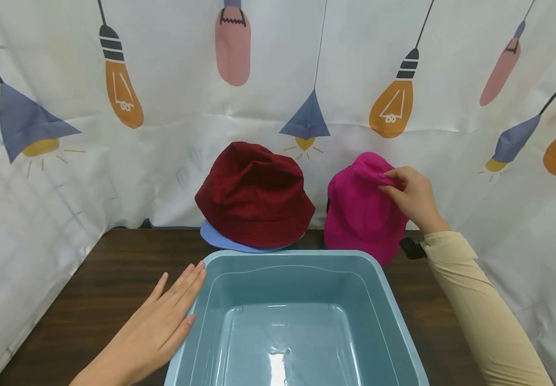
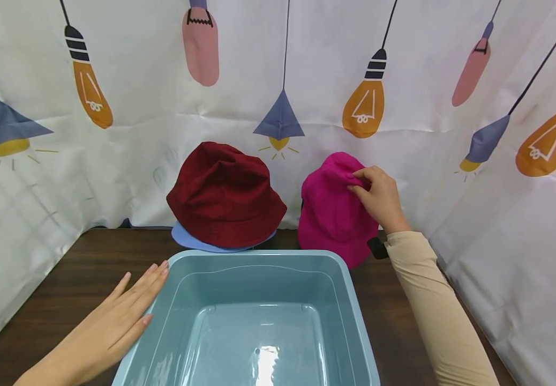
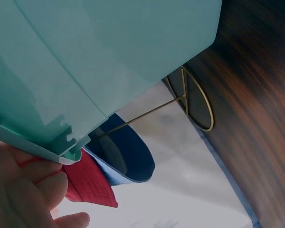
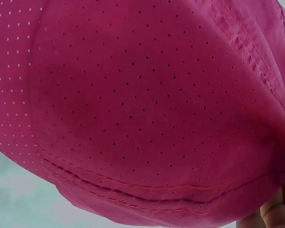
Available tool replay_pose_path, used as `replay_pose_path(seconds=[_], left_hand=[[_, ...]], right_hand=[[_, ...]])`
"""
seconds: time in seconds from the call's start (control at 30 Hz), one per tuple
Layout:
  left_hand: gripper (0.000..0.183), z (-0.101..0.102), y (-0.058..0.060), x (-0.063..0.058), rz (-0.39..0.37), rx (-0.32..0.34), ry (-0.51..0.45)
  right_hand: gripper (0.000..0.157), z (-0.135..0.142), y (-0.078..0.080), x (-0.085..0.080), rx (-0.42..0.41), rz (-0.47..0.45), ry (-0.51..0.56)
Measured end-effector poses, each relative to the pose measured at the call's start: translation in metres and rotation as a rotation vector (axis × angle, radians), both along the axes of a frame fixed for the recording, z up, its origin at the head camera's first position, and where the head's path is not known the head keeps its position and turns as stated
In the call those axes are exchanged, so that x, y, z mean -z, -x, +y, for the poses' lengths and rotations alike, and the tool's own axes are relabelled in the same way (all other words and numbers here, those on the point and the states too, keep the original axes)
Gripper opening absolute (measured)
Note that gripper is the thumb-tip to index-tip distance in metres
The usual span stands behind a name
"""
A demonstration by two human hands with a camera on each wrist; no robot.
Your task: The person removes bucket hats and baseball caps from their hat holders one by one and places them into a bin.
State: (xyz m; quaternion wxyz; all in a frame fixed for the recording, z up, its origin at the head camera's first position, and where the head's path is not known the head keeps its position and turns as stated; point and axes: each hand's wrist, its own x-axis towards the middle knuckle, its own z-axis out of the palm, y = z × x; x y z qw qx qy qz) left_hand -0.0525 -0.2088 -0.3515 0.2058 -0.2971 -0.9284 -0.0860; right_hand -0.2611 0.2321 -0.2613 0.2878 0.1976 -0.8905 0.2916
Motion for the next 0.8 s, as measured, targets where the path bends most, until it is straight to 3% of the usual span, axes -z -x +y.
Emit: replay_pose_path(seconds=[0.33, 0.8], left_hand=[[0.066, 0.000, 0.000, 0.000, -0.007, -0.004, -0.001], [0.065, 0.000, -0.001, 0.000, -0.004, 0.008, -0.006]], right_hand=[[0.021, -0.002, -0.003, -0.006, 0.005, 0.017, 0.008], [0.018, -0.004, -0.004, -0.019, 0.062, 0.046, 0.118]])
